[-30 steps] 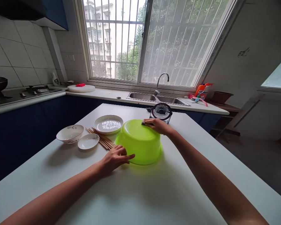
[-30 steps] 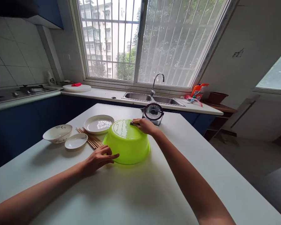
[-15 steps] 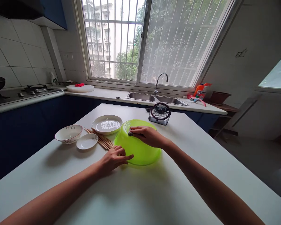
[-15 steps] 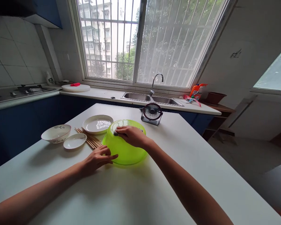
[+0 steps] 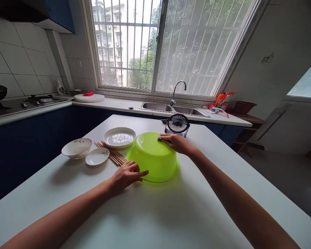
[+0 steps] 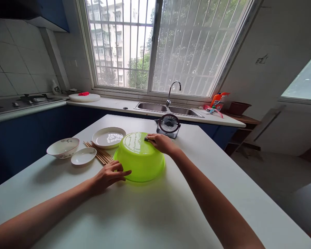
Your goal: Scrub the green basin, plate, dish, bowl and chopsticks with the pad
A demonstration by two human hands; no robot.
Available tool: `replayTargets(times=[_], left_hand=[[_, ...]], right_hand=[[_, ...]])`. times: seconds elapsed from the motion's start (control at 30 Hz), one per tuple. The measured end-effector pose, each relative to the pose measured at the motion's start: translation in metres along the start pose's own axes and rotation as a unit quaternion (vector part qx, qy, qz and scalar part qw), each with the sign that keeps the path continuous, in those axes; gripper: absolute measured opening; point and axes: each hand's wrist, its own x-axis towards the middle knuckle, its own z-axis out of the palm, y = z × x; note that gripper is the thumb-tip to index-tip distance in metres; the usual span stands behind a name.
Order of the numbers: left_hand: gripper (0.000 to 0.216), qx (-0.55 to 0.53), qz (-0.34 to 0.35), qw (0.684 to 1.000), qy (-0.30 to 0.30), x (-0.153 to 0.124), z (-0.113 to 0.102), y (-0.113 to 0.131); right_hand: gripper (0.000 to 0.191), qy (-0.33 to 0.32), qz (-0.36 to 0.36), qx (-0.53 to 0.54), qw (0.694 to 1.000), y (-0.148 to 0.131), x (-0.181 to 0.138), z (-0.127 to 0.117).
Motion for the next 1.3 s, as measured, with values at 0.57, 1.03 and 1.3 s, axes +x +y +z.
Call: replayTargets(times=[0.57, 1.03, 1.3], left_hand=[[0.029, 0.007, 0.001, 1.0, -0.012, 0.004, 0.0, 0.003], [0.029, 0.002, 0.01, 1.0, 0.007, 0.004, 0.003, 0.002], [0.031, 0.01, 0.017, 1.0, -0.003, 0.002, 0.005, 0.0]], right_hand=[[0.032, 0.024, -0.096, 0.045, 0.994, -0.064, -0.027, -0.001], [0.034, 0.048, -0.022, 0.039, 0.998, 0.0, -0.028, -0.002], [0.033, 0.1, 0.015, 0.071, 0.992, 0.02, -0.035, 0.007]])
